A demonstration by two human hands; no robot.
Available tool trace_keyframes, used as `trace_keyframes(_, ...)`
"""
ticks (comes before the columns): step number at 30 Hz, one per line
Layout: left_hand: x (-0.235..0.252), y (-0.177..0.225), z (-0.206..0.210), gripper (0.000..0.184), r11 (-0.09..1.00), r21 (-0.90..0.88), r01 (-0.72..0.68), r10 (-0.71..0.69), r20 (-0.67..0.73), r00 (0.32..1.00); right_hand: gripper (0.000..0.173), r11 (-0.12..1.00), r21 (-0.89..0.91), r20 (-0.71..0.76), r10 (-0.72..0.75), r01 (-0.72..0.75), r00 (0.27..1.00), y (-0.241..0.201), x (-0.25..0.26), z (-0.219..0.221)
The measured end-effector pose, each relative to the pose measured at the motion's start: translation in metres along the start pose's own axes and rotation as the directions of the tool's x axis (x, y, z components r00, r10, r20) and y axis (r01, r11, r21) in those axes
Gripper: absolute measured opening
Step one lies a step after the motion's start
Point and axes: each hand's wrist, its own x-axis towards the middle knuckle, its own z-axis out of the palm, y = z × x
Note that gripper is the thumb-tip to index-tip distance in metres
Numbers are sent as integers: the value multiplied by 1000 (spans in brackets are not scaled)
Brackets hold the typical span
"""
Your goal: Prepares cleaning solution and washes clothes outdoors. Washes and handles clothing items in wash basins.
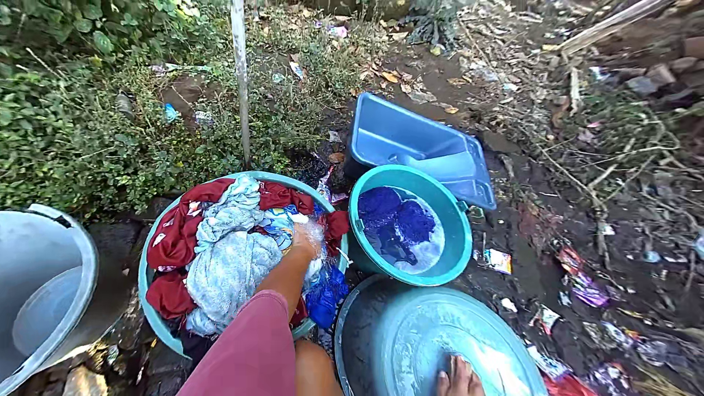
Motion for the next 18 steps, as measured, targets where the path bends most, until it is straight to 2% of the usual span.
trace_keyframes(3,-11,-6,-12,57,1000,-19,22,-20,86,996,57,991,131,51,0,-7,999,-6,-3,-11)
trace_keyframes(5,-23,-26,-14,54,988,-151,-39,42,17,999,60,973,212,138,58,-86,989,-13,-8,-28)
trace_keyframes(7,-42,-48,-8,49,945,-269,-183,157,-116,981,62,959,249,170,94,-136,981,-16,-18,-37)
trace_keyframes(9,-72,-65,-1,43,904,-304,-301,248,-199,948,61,957,264,164,82,-124,983,-12,-30,-37)
trace_keyframes(11,-99,-70,-1,41,915,-261,-308,267,-180,947,60,962,260,151,45,-83,988,-7,-41,-33)
trace_keyframes(14,-115,-45,-32,54,974,-182,-131,128,-32,991,58,968,250,143,-13,-24,990,-3,-47,-29)
trace_keyframes(16,-107,-16,-52,62,971,-210,-115,93,-112,989,59,969,247,158,-21,-19,987,-3,-46,-29)
trace_keyframes(18,-83,10,-53,54,940,-292,-179,122,-202,972,60,970,241,176,-13,-30,984,-4,-46,-29)
